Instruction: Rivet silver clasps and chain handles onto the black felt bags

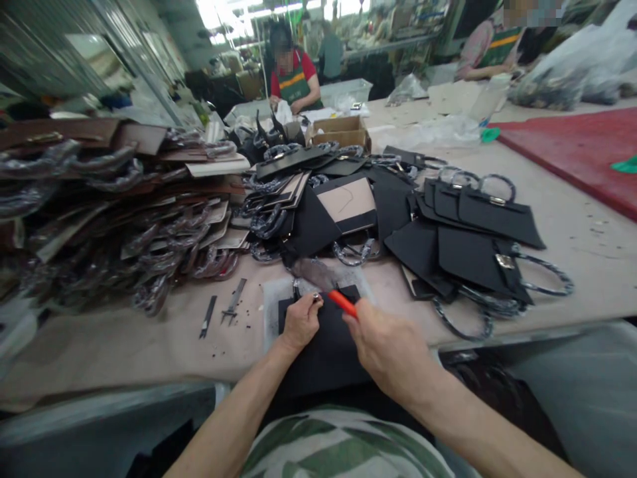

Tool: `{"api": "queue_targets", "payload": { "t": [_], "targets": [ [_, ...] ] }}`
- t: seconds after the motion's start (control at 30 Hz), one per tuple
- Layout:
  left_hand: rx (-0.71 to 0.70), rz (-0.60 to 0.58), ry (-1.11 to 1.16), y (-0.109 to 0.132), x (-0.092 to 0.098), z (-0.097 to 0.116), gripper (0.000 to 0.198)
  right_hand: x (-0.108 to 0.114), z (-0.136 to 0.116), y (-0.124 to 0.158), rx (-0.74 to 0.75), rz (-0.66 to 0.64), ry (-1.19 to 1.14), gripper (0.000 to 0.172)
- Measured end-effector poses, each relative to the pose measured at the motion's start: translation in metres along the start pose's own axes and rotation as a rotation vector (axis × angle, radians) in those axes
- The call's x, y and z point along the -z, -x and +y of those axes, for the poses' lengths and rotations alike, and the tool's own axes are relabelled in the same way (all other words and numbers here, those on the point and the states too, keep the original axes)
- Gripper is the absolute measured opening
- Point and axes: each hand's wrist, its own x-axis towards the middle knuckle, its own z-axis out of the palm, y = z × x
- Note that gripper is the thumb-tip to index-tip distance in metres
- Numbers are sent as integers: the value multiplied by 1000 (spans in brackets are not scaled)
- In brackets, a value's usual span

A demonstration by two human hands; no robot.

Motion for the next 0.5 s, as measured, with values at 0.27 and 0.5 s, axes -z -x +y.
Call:
{"api": "queue_targets", "payload": {
  "t": [0.27,0.5],
  "targets": [
    [40,-13,5,1,0,0,15,-23,12,6,-94,-259,122,39],
    [79,-30,20,-1,1,3,15,-28,37,7,-232,-543,34,33]
  ]
}}
